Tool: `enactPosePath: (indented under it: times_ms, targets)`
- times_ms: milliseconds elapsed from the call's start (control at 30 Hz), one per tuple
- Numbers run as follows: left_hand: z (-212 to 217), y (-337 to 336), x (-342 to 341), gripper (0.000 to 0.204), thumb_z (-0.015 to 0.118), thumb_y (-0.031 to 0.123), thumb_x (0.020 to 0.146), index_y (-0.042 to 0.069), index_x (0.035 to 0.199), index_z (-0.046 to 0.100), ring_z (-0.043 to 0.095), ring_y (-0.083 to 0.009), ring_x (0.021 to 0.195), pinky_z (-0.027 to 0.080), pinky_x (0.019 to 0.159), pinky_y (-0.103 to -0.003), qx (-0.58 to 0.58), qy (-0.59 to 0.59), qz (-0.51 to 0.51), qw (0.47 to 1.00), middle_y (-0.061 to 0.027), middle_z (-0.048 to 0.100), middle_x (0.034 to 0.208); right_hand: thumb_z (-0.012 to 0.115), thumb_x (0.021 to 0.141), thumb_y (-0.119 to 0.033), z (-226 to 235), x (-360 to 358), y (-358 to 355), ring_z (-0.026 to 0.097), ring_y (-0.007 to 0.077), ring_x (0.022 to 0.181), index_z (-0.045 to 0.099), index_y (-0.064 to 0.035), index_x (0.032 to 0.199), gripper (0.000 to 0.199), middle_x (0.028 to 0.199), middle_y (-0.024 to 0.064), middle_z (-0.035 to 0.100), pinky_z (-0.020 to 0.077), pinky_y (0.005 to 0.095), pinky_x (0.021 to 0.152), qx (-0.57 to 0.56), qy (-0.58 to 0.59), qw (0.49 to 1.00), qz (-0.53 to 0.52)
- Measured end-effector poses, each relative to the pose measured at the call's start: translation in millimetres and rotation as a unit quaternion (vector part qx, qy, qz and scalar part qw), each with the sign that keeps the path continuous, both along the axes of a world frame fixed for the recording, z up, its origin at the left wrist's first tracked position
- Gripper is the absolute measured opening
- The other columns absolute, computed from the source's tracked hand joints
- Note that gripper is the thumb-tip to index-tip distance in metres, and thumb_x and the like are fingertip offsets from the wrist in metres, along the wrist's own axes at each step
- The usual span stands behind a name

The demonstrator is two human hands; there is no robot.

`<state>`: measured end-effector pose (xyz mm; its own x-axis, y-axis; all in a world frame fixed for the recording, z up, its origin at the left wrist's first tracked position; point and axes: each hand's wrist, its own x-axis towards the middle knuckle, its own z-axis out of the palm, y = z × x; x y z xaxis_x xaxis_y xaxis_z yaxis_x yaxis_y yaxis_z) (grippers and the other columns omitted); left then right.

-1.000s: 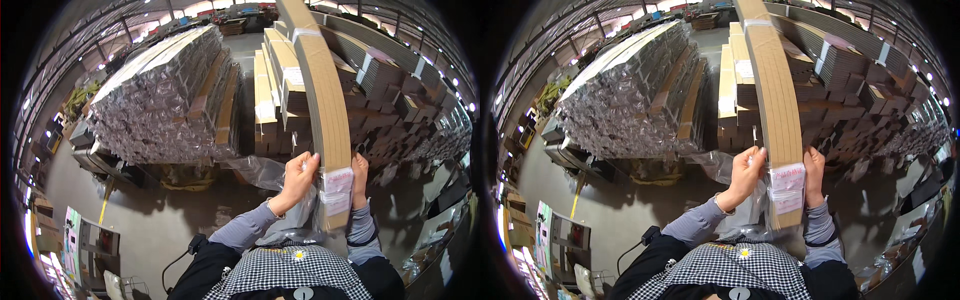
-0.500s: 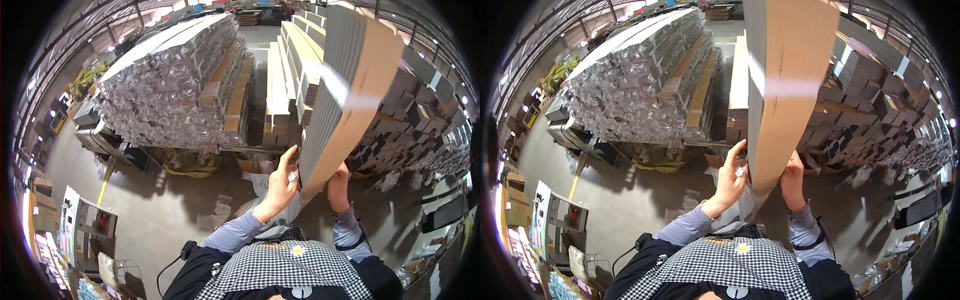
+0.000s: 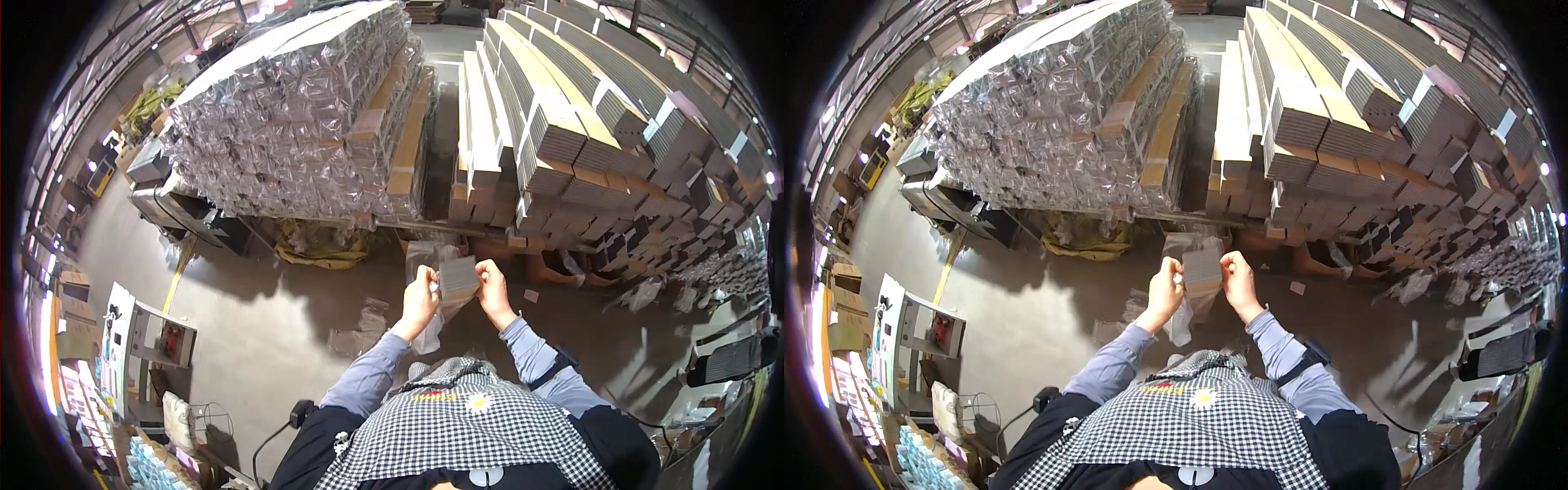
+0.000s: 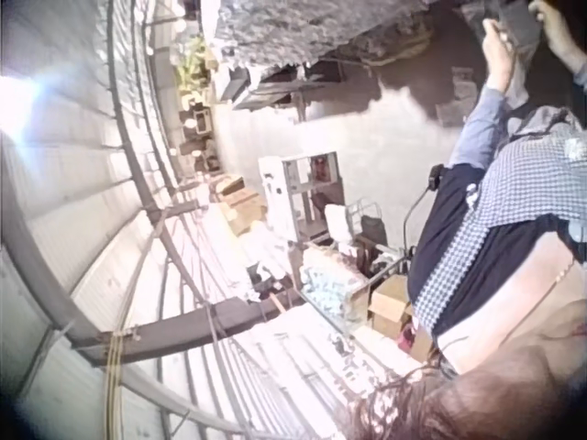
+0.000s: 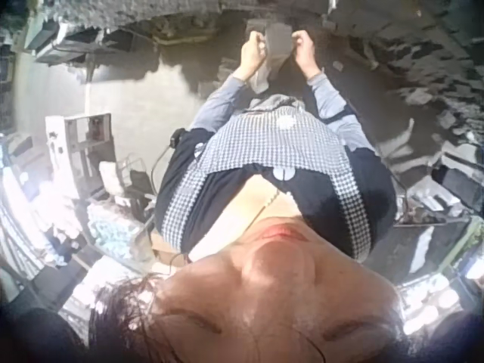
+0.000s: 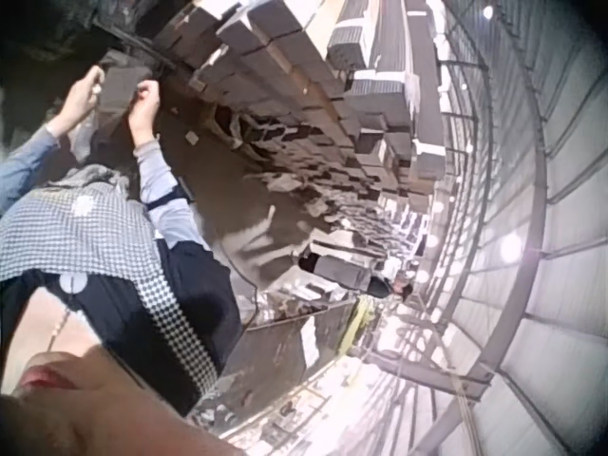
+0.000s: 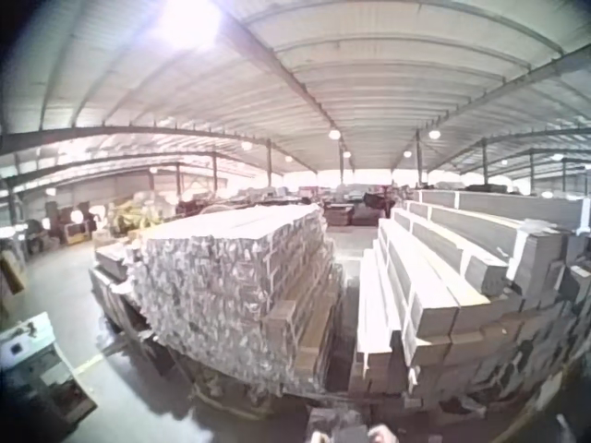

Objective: Taking individual building components from a pallet and placing them into long plastic bags for packaging.

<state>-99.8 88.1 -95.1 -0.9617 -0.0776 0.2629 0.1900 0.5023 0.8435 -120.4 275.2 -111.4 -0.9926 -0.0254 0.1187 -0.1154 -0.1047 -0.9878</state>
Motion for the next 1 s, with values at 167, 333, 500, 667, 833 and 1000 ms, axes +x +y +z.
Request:
enactPosePath:
  times_ms: [167, 333, 500, 667, 833, 1000]
  targets:
    - [5.6, -54.5, -21.1, 0.02, 0.055, -0.002, 0.082, 0.004, 0.1, 0.062, 0.066, -0.0166, 0.075, 0.051, 0.069, -0.032, 0.107, -0.047, -0.182, 0.976, -0.0135, 0.067, 0.083, 0.058, 0.09, -0.001, -0.2, -29.9, -32.5, 0.048, 0.0055, 0.054, 0.051, -0.005, 0.092, 0.008, 0.065, -0.0018, 0.051, 0.0394, 0.023, 0.048, 0.022, -0.053, 0.998, -0.04]
    - [27.2, -76.0, -16.4, 0.022, 0.064, 0.022, 0.092, 0.0, 0.095, 0.063, 0.062, -0.0158, 0.068, 0.049, 0.065, -0.034, -0.121, -0.148, -0.259, 0.947, -0.0104, 0.066, 0.073, 0.057, 0.092, -0.003, 1.3, 2.3, -54.3, 0.055, 0.0076, 0.07, 0.05, -0.0051, 0.104, 0.014, 0.082, 0.001, 0.055, 0.0456, 0.0223, 0.061, -0.036, 0.009, 0.998, -0.056]
    - [125.2, -86.0, 1.5, 0.025, 0.06, 0.023, 0.093, 0.009, 0.076, 0.048, 0.042, -0.0064, 0.051, 0.035, 0.047, -0.022, 0.431, -0.116, -0.304, 0.842, 0.002, 0.048, 0.062, 0.074, 0.076, -0.011, -51.7, 51.6, -70.1, 0.043, 0.0303, 0.127, 0.026, -0.0068, 0.146, 0.085, 0.135, 0.017, 0.044, 0.0356, 0.04, 0.106, 0.273, 0.095, 0.957, -0.02]
    - [220.9, -115.3, 1.5, 0.025, 0.048, 0.034, 0.101, 0.01, 0.1, 0.044, 0.035, -0.0067, 0.043, 0.034, 0.04, -0.023, 0.718, 0.054, -0.495, 0.487, 0.0012, 0.044, 0.056, 0.078, 0.074, -0.017, -144.6, 52.1, -102.2, 0.03, 0.0306, 0.139, 0.025, -0.0042, 0.148, 0.092, 0.148, 0.0188, 0.033, 0.0294, 0.0377, 0.112, 0.274, -0.013, 0.94, 0.204]
    - [214.9, -144.4, -23.7, 0.061, 0.061, 0.038, 0.093, 0.009, 0.141, 0.038, 0.038, -0.004, 0.051, 0.033, 0.046, -0.017, 0.577, 0.036, -0.222, 0.785, 0.0006, 0.049, 0.076, 0.077, 0.077, -0.017, -142.7, -17.9, -130.6, 0.031, 0.0308, 0.14, 0.03, -0.0063, 0.149, 0.087, 0.15, 0.0194, 0.034, 0.0286, 0.0363, 0.112, 0.122, -0.097, 0.987, 0.023]
    - [161.9, -181.3, -37.3, 0.039, 0.066, 0.028, 0.089, 0.004, 0.119, 0.056, 0.046, -0.0065, 0.062, 0.038, 0.058, -0.021, 0.475, 0.001, -0.098, 0.874, 0.0001, 0.052, 0.07, 0.07, 0.083, -0.025, -24.8, -207.2, -139.1, 0.046, 0.0378, 0.124, 0.034, 0.0047, 0.144, 0.077, 0.133, 0.0282, 0.049, 0.035, 0.0397, 0.105, 0.154, 0.039, 0.963, -0.22]
